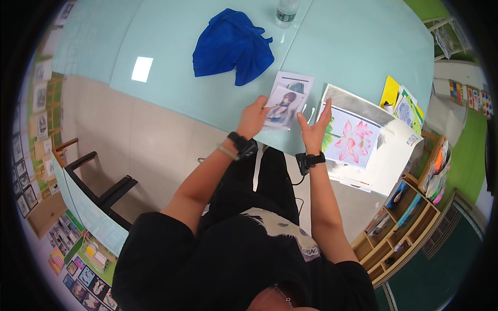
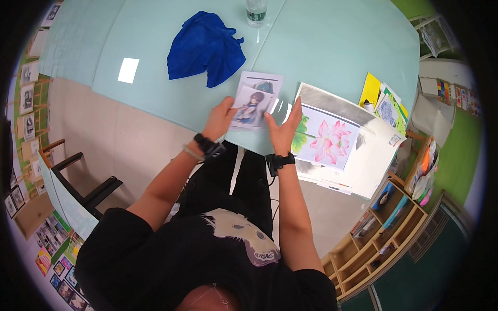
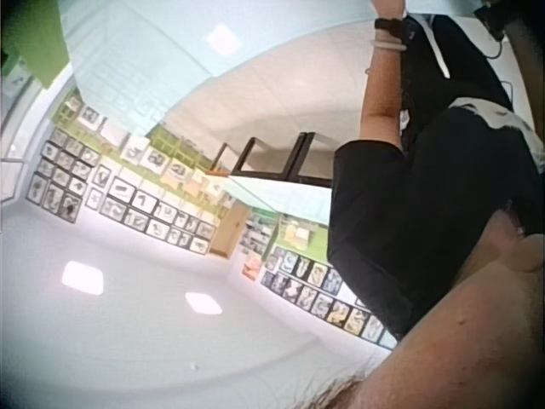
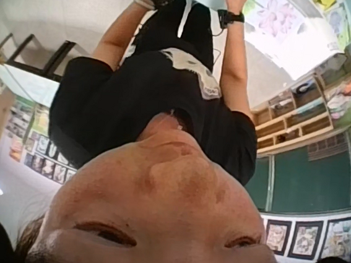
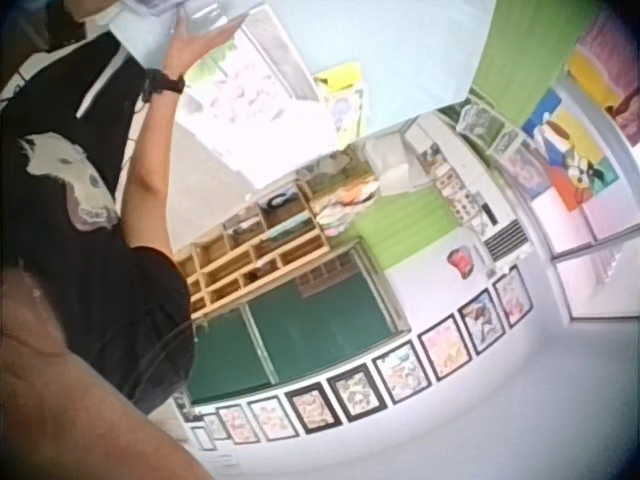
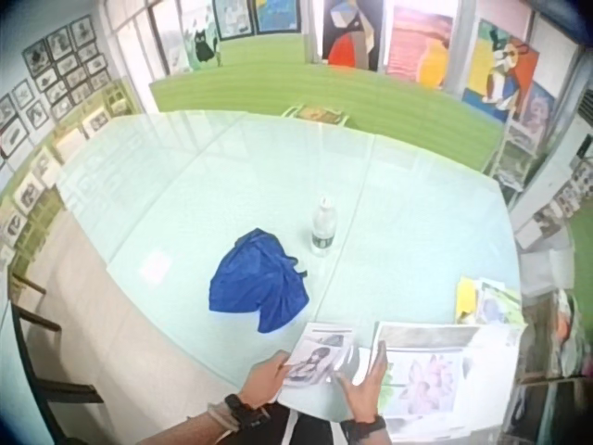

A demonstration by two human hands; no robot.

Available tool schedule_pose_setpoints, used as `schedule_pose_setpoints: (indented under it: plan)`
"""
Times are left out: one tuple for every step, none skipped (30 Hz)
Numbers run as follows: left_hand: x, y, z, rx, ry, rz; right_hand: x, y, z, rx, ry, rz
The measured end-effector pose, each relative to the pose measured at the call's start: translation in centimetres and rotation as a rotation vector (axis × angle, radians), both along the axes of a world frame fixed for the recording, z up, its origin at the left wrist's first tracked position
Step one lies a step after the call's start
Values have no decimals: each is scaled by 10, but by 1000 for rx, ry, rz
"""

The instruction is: The person wipes a glass wall and a table with a blue cloth before handling several drawings.

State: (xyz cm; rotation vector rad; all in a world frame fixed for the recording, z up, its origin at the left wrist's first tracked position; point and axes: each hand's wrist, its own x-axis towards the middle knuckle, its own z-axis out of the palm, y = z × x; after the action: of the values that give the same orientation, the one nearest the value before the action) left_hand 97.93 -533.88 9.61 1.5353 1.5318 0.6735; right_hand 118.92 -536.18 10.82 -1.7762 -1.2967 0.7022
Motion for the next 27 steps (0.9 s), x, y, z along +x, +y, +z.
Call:
schedule_pose_setpoints:
  plan:
    - [-14,0,26,22,43,-25,2,1,5,-3,38,19]
    - [-30,-3,45,107,142,-80,-1,1,17,13,22,74]
    - [-45,-6,62,191,239,-133,-4,0,33,28,6,129]
    - [-57,-10,74,278,334,-181,-7,0,44,44,-12,189]
    - [-70,-16,79,336,382,-230,-12,-1,49,113,-9,237]
    - [-82,-21,83,396,429,-281,-18,-3,55,104,-38,330]
    - [-89,-24,85,457,478,-322,-24,-3,61,98,-69,431]
    - [-93,-27,80,492,482,-326,-31,-4,65,89,-98,532]
    - [-96,-31,71,526,485,-333,-37,-6,61,27,-74,562]
    - [-99,-35,61,561,482,-343,-43,-11,51,-38,-53,587]
    - [-103,-38,52,550,498,-376,-48,-14,47,-102,-31,613]
    - [-107,-38,43,540,512,-412,-53,-18,45,-179,0,586]
    - [-106,-36,37,535,519,-449,-56,-21,46,-253,25,553]
    - [-102,-32,45,525,496,-430,-56,-23,44,-326,54,516]
    - [-96,-28,55,516,470,-414,-51,-27,30,-127,15,479]
    - [-93,-27,66,499,453,-395,-49,-27,35,-116,47,439]
    - [-87,-25,73,498,396,-367,-46,-27,44,-105,81,398]
    - [-78,-21,80,487,355,-380,-41,-27,55,-94,113,355]
    - [-66,-18,87,471,314,-387,-34,-28,68,-170,160,293]
    - [-54,-13,92,459,274,-400,-21,-29,64,-190,184,247]
    - [-39,-7,92,441,257,-438,-6,-32,58,-164,196,213]
    - [-25,-1,95,456,250,-473,8,-34,55,-133,214,184]
    - [-8,5,99,471,241,-515,22,-37,59,-159,293,128]
    - [10,10,103,485,234,-553,43,-41,46,-130,309,111]
    - [26,14,106,474,227,-583,56,-43,51,-147,357,93]
    - [43,15,106,468,222,-582,71,-46,58,-165,403,71]
    - [60,15,106,462,219,-577,88,-48,61,-182,447,71]
